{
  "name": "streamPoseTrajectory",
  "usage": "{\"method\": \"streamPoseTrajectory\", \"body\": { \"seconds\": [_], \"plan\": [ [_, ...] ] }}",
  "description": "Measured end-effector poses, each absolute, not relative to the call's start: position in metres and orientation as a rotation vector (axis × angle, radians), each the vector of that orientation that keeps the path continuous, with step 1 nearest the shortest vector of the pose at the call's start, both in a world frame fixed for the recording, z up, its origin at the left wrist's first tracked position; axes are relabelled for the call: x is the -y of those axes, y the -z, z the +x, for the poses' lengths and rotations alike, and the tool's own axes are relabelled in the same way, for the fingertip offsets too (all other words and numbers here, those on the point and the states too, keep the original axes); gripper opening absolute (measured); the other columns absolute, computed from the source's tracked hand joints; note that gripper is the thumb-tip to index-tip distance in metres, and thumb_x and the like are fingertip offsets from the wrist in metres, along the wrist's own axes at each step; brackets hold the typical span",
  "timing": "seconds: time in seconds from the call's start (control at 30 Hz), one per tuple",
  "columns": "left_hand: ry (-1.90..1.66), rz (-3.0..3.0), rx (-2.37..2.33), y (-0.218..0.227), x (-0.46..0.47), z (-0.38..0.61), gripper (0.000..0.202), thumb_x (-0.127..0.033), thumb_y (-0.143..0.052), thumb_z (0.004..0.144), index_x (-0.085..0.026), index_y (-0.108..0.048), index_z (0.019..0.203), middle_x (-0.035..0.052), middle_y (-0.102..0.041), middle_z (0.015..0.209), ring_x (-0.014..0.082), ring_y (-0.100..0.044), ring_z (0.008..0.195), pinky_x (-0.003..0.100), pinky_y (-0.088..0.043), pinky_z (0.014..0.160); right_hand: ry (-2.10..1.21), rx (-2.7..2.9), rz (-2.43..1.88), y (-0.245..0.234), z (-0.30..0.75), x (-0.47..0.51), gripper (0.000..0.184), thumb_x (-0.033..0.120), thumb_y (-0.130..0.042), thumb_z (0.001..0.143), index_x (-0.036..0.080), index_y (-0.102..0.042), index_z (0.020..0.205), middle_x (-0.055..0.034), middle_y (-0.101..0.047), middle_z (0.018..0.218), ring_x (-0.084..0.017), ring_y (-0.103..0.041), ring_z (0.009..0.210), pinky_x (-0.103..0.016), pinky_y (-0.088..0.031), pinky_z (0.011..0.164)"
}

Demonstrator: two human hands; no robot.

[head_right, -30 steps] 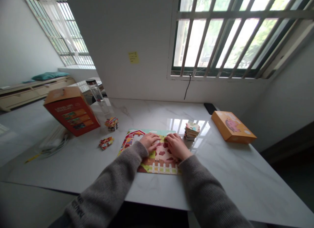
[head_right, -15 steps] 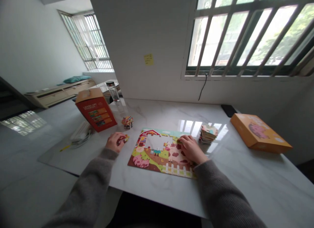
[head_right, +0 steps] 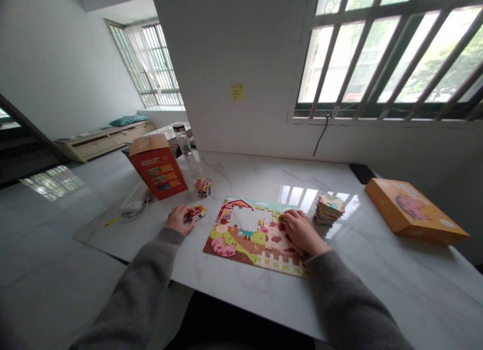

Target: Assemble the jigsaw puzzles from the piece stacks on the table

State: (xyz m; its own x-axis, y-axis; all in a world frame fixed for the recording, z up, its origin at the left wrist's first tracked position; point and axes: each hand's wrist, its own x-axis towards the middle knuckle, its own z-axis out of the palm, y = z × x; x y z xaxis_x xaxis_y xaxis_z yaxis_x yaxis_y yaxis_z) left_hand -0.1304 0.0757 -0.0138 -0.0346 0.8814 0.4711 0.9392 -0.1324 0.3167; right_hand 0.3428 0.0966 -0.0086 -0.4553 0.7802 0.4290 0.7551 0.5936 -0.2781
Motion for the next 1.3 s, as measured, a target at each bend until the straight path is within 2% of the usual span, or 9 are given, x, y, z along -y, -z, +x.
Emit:
{"method": "streamPoseTrajectory", "body": {
  "seconds": [0.13,0.33,0.57,0.8,1.3],
  "plan": [
    [0.980,-2.196,1.861,0.009,-0.074,-0.116,0.021,-0.022,-0.068,0.071,-0.023,-0.065,0.091,0.0050,-0.066,0.101,0.0265,-0.057,0.098,0.040,-0.045,0.093,-0.054,2.309,-1.229,0.008,0.342,-0.096,0.028,0.019,-0.047,0.095,0.020,-0.069,0.112,-0.0106,-0.066,0.118,-0.028,-0.057,0.106,-0.043,-0.051,0.095],
    [1.117,-2.577,1.484,-0.010,-0.078,-0.047,0.028,-0.016,-0.068,0.066,-0.022,-0.066,0.094,0.0044,-0.066,0.099,0.0250,-0.056,0.098,0.039,-0.045,0.093,-0.051,2.299,-1.237,0.005,0.340,-0.093,0.028,0.018,-0.046,0.096,0.021,-0.069,0.111,-0.0104,-0.066,0.116,-0.027,-0.057,0.105,-0.041,-0.051,0.094],
    [1.037,-2.935,1.206,-0.022,-0.111,0.013,0.025,-0.015,-0.071,0.066,-0.022,-0.070,0.089,0.0058,-0.066,0.102,0.0254,-0.057,0.103,0.040,-0.045,0.098,-0.058,2.302,-1.229,0.008,0.342,-0.095,0.027,0.018,-0.048,0.095,0.021,-0.068,0.113,-0.0099,-0.066,0.117,-0.026,-0.056,0.104,-0.041,-0.051,0.095],
    [1.139,-2.995,1.144,-0.005,-0.113,0.019,0.025,-0.010,-0.069,0.066,-0.021,-0.069,0.088,0.0056,-0.065,0.102,0.0250,-0.058,0.106,0.041,-0.044,0.101,-0.078,2.288,-1.251,0.008,0.341,-0.095,0.026,0.017,-0.050,0.094,0.023,-0.069,0.112,-0.0089,-0.065,0.117,-0.025,-0.056,0.105,-0.039,-0.050,0.096],
    [0.886,-3.066,1.293,0.005,-0.112,0.023,0.031,-0.013,-0.068,0.071,-0.028,-0.079,0.097,0.0042,-0.066,0.106,0.0262,-0.055,0.105,0.042,-0.043,0.099,-0.101,2.293,-1.237,0.007,0.340,-0.094,0.027,0.019,-0.048,0.095,0.021,-0.068,0.113,-0.0102,-0.065,0.117,-0.026,-0.055,0.106,-0.042,-0.051,0.096]
  ]
}}
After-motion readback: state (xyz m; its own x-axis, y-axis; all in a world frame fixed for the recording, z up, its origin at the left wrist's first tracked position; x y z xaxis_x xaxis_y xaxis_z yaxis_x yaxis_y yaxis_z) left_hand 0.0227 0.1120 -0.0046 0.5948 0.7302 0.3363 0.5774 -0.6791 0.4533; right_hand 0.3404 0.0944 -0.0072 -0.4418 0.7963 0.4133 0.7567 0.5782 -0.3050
